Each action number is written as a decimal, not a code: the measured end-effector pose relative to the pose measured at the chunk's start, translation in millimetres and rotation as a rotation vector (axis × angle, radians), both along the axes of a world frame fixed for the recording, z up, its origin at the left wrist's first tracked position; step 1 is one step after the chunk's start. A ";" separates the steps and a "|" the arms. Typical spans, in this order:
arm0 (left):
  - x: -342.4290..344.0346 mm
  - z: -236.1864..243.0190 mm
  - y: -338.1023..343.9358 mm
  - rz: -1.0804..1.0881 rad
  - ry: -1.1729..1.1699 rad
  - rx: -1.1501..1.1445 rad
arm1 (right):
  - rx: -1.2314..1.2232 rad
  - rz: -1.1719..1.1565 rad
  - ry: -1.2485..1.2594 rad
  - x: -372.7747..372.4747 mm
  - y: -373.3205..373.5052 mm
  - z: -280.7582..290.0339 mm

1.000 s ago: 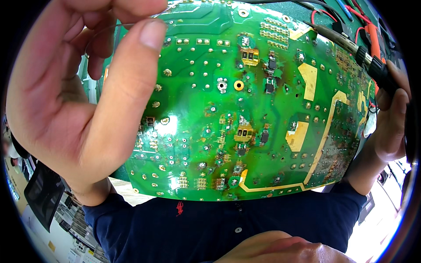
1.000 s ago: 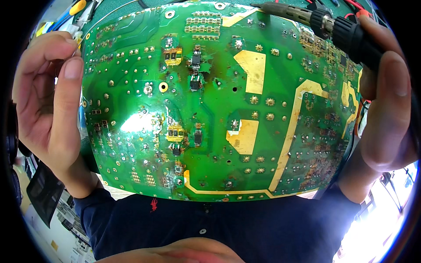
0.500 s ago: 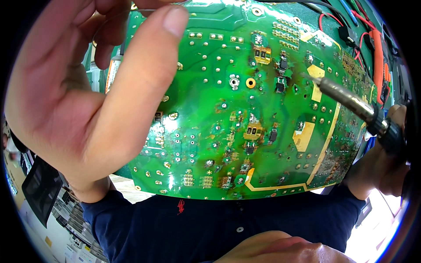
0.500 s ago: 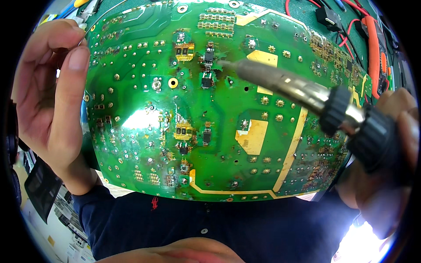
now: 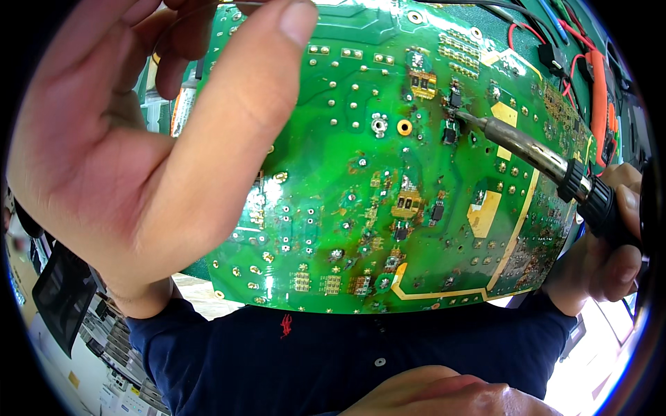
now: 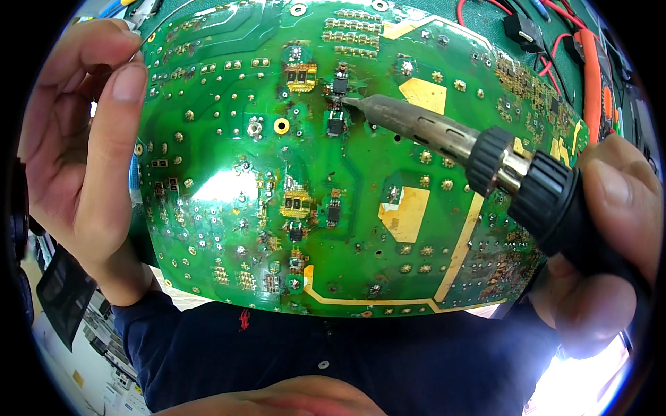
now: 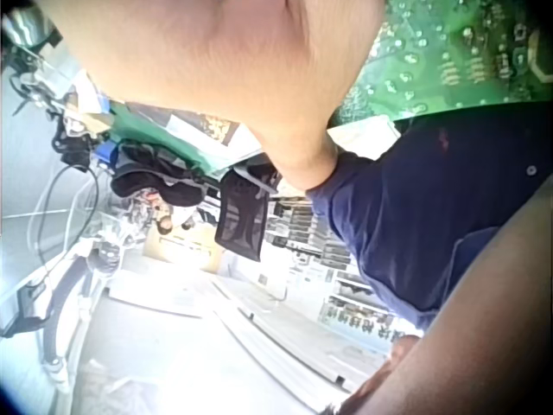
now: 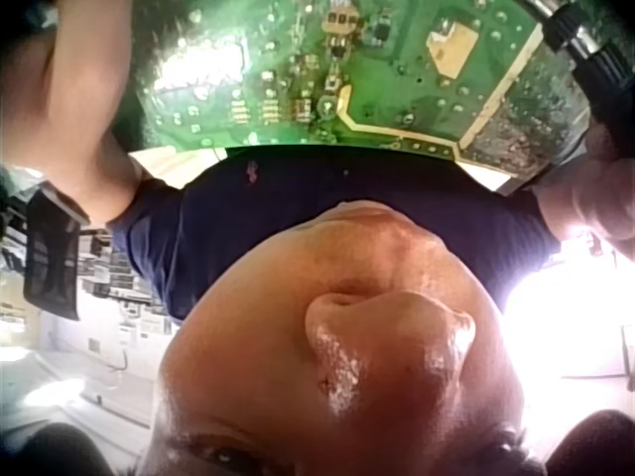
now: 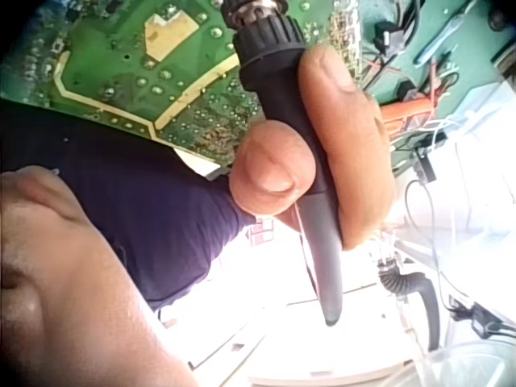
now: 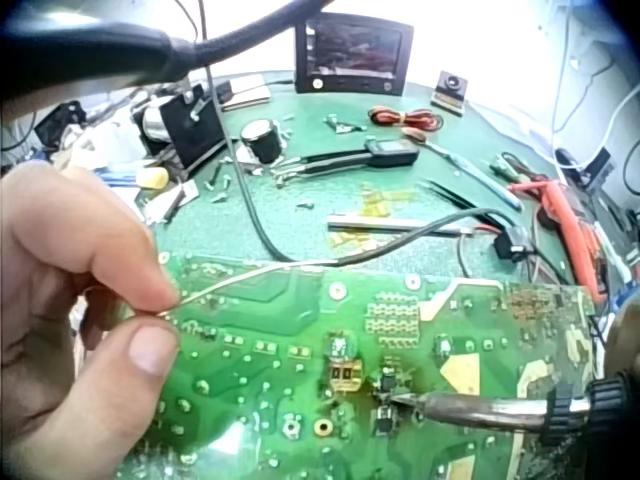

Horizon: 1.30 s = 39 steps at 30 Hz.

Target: The person uses a soldering iron and solder wire to solder components onto a large green circuit board.

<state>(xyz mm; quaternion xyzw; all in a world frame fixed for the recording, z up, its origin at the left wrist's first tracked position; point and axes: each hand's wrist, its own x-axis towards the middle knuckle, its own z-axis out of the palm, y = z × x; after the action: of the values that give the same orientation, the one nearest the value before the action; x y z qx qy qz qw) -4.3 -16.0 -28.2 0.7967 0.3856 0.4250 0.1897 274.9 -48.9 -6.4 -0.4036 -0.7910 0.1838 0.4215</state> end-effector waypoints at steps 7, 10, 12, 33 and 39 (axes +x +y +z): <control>-1.2 -0.3 0.3 -0.011 -0.011 0.010 | -0.091 0.017 -0.023 1.2 1.8 6.4; -3.4 1.5 -0.6 -0.009 -0.015 0.007 | -0.128 0.048 -0.120 7.3 8.8 11.8; -1.9 1.0 -0.7 -0.015 -0.026 0.007 | -0.229 0.044 0.086 12.4 8.8 9.0; -0.3 0.3 -3.4 0.006 -0.079 -0.041 | -0.337 0.150 0.202 1.1 23.4 5.2; -2.0 1.9 -1.4 -0.008 -0.022 -0.023 | -0.312 0.063 0.136 -2.2 19.6 6.6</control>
<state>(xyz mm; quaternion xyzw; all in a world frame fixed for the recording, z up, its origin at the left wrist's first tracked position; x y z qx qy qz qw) -6.3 -17.4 -26.3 0.7912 0.3850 0.4287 0.2049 272.7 -29.3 0.2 -0.4259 -0.7346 0.3444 0.4005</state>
